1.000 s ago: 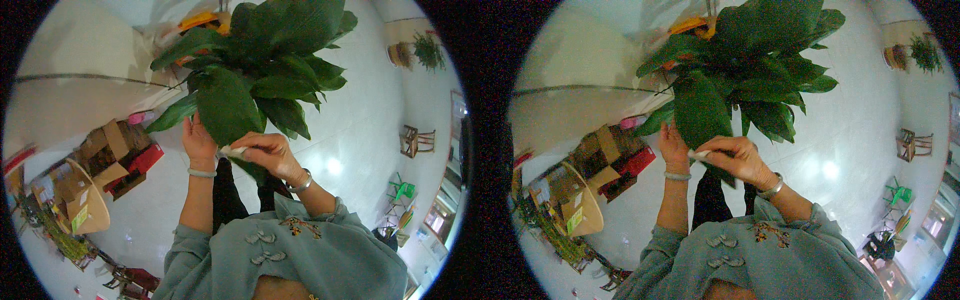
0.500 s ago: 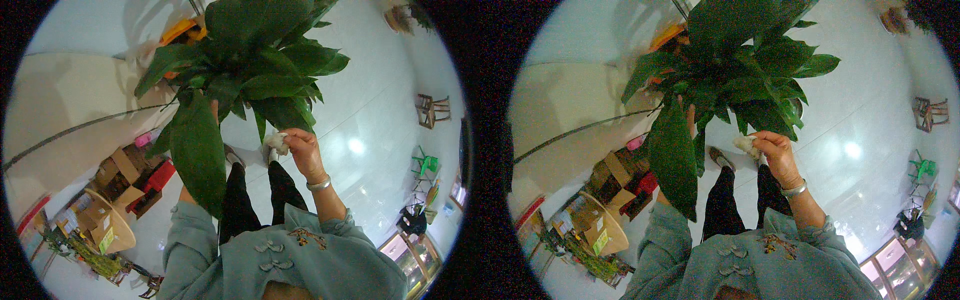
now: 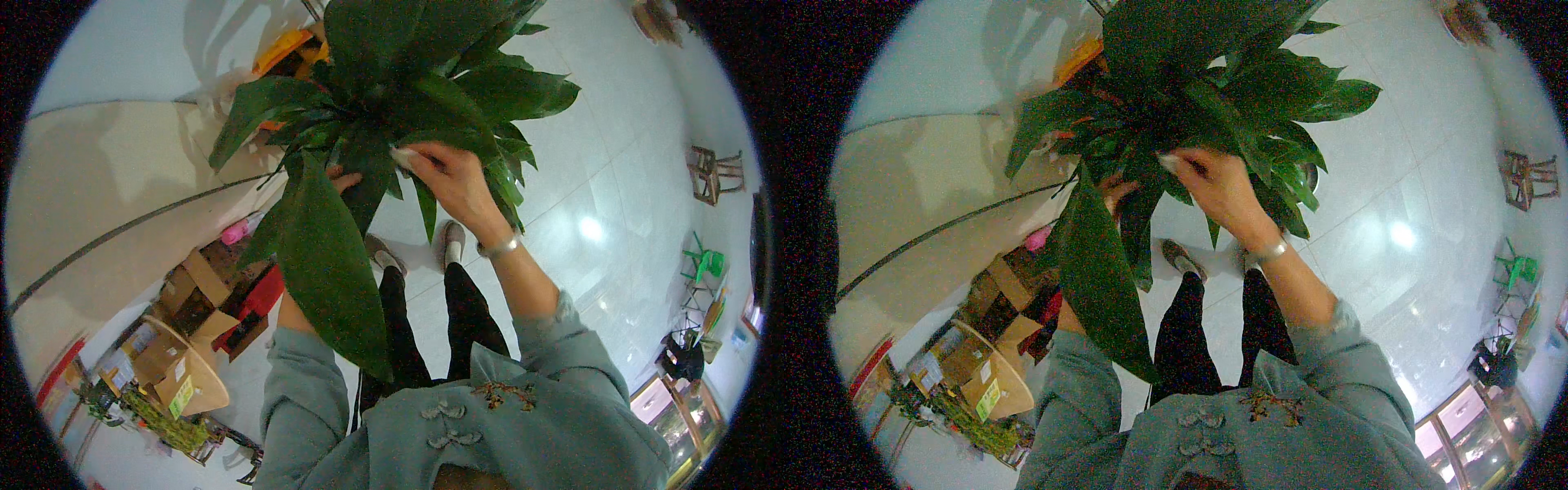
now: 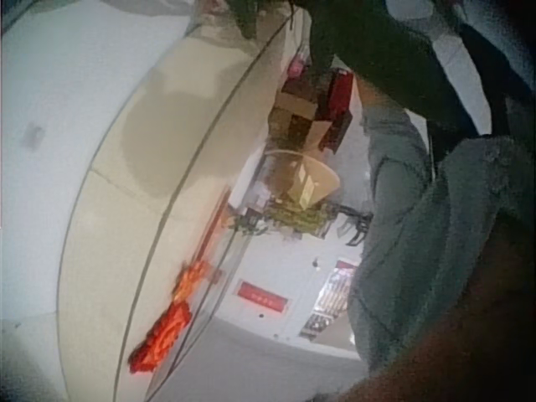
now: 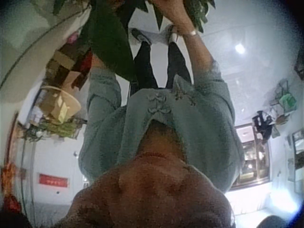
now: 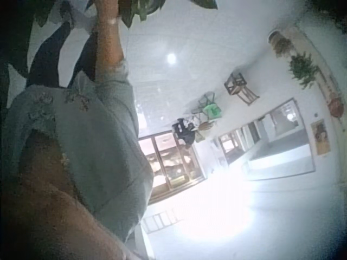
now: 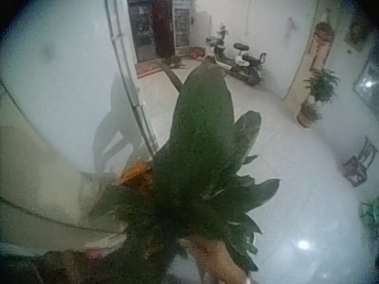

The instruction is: The person wipes the leaves of a potted plant using a wet cloth. They repeatedly dip the cloth into a metal bowl of water and wipe individual leaves, moving around the plant to reach different sides.

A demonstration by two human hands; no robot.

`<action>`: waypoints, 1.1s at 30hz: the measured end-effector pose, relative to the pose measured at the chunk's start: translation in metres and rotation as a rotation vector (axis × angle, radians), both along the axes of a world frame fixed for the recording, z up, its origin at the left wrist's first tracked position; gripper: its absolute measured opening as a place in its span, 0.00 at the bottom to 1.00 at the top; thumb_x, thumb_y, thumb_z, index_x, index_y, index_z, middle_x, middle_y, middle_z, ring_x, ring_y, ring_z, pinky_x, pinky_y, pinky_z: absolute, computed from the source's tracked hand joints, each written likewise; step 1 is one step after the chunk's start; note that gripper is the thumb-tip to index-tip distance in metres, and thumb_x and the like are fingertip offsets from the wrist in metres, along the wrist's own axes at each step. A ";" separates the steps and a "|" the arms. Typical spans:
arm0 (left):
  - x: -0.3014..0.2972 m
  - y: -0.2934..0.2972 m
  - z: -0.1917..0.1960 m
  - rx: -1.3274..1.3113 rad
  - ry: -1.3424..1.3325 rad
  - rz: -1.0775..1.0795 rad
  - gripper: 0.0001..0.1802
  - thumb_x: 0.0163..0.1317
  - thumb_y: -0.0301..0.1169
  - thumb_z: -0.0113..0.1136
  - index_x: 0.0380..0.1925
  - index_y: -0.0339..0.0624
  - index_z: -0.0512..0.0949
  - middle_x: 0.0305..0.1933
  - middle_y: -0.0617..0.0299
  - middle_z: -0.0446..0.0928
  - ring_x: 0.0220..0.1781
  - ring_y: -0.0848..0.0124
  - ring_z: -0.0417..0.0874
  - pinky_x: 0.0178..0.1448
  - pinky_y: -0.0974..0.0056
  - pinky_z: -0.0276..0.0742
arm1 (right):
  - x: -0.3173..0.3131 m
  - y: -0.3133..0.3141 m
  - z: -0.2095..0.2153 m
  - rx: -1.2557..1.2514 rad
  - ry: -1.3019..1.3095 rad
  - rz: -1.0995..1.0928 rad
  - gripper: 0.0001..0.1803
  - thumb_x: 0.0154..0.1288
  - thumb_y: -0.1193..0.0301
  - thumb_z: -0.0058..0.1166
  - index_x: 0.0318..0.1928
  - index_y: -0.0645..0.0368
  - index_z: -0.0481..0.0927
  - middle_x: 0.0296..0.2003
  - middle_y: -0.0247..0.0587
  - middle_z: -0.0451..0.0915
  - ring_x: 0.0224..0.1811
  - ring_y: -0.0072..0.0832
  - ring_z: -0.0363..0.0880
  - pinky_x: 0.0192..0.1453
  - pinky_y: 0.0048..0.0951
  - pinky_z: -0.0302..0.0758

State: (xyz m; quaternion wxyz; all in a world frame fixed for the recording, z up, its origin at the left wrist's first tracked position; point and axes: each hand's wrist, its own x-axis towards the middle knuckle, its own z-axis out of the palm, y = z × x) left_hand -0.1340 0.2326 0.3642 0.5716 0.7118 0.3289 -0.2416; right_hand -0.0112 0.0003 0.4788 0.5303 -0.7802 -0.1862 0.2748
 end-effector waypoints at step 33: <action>-0.015 -0.055 -0.006 -0.684 -0.356 0.713 0.33 0.59 0.41 0.61 0.65 0.50 0.66 0.65 0.51 0.67 0.64 0.56 0.70 0.65 0.52 0.68 | -0.036 0.079 -0.097 -0.097 -0.295 0.171 0.12 0.59 0.73 0.53 0.44 0.60 0.82 0.40 0.49 0.82 0.41 0.49 0.78 0.48 0.43 0.76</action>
